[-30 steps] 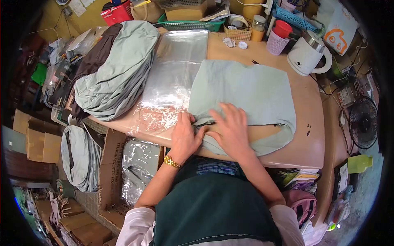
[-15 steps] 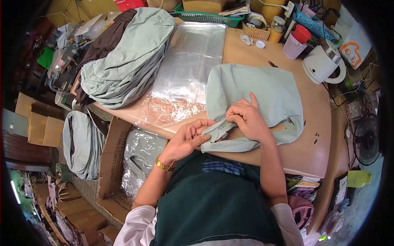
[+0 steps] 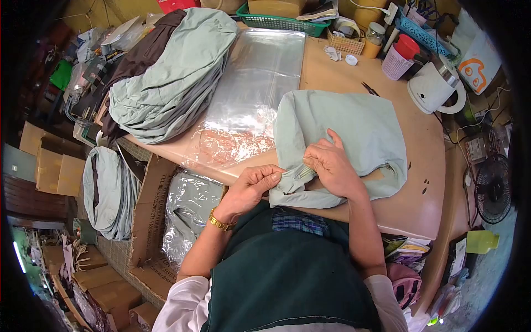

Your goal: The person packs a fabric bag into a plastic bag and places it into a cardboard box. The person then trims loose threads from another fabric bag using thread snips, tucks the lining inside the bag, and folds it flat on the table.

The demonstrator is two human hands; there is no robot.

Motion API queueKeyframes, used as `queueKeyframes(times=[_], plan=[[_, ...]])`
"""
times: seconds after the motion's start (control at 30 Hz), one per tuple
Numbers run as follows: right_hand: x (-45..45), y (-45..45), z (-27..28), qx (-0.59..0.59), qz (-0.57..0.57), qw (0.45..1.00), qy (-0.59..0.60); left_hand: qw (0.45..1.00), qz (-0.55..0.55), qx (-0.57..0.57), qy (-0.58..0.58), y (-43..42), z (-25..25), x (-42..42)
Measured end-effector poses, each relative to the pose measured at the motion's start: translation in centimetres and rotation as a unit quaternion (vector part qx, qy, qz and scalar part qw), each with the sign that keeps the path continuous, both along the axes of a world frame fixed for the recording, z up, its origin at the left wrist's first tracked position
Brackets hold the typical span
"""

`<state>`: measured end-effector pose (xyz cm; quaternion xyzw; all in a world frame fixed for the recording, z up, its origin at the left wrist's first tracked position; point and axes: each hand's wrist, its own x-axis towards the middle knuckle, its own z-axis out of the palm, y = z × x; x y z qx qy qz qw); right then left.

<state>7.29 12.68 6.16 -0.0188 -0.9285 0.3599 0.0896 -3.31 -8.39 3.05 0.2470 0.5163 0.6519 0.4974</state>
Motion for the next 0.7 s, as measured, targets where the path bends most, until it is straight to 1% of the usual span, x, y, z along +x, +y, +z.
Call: queueKeyframes(times=[0.03, 0.07, 0.13, 0.23, 0.27, 0.33, 0.37, 0.4, 0.43, 0.47, 0.5, 0.53, 0.57, 0.6, 0.63, 0.7], plan=[[0.1, 0.0, 0.0, 0.000, 0.000, 1.000, 0.000, 0.999, -0.005, -0.004, -0.038, 0.0, 0.6, 0.1], [0.1, 0.1, 0.0, -0.002, -0.005, 1.000, 0.007, 0.999, -0.005, -0.005, -0.038, -0.1, 1.2, 0.3], [0.2, 0.1, -0.2, -0.004, -0.011, 1.000, 0.015, 0.997, -0.012, -0.007, -0.075, -0.1, 2.1, 0.4], [0.4, 0.0, -0.5, 0.005, -0.033, 0.999, 0.028, 0.995, -0.028, 0.008, -0.091, -0.2, 1.6, 0.3], [0.5, -0.2, -0.3, 0.018, -0.053, 0.997, 0.050, 0.995, -0.029, 0.008, -0.091, -0.3, 1.7, 0.2], [1.2, -0.3, 0.3, 0.031, -0.075, 0.994, 0.073, 0.994, -0.001, -0.053, 0.099, -0.4, 2.0, 0.0], [2.3, 0.0, 1.0, 0.100, -0.149, 0.975, 0.129, 0.994, -0.008, -0.050, 0.099, -0.3, 2.5, 0.1], [3.5, 0.8, 1.5, 0.173, -0.223, 0.942, 0.181, 0.905, 0.104, -0.085, 0.404, 0.0, 3.5, 0.6], [5.2, 2.2, 1.6, 0.185, -0.235, 0.938, 0.174, 0.715, 0.210, -0.103, 0.658, 0.3, 4.2, 1.0], [7.2, 3.9, 1.5, 0.163, -0.319, 0.920, 0.158, 0.751, 0.189, -0.078, 0.628, 0.5, 4.6, 1.0], [9.1, 5.2, 1.4, 0.140, -0.401, 0.894, 0.141, 0.760, 0.182, -0.062, 0.621, 1.6, 4.9, 1.6], [10.6, 5.9, 1.2, 0.153, -0.411, 0.889, 0.133, 0.798, 0.083, -0.008, 0.597, 2.6, 5.2, 2.3], [11.7, 6.6, 1.0, 0.137, -0.416, 0.894, 0.096, 0.821, -0.016, 0.046, 0.569, 3.5, 5.3, 3.1], [12.5, 7.2, 0.6, 0.118, -0.420, 0.898, 0.063, 0.816, -0.039, 0.049, 0.575, 5.0, 5.1, 4.8], [12.7, 7.8, 0.0, 0.124, -0.427, 0.894, 0.062, 0.816, -0.043, 0.058, 0.573, 6.7, 4.3, 6.3], [12.5, 9.0, -1.7, 0.148, -0.377, 0.908, -0.102, 0.736, -0.040, 0.029, 0.675, 9.2, 1.6, 8.5]])
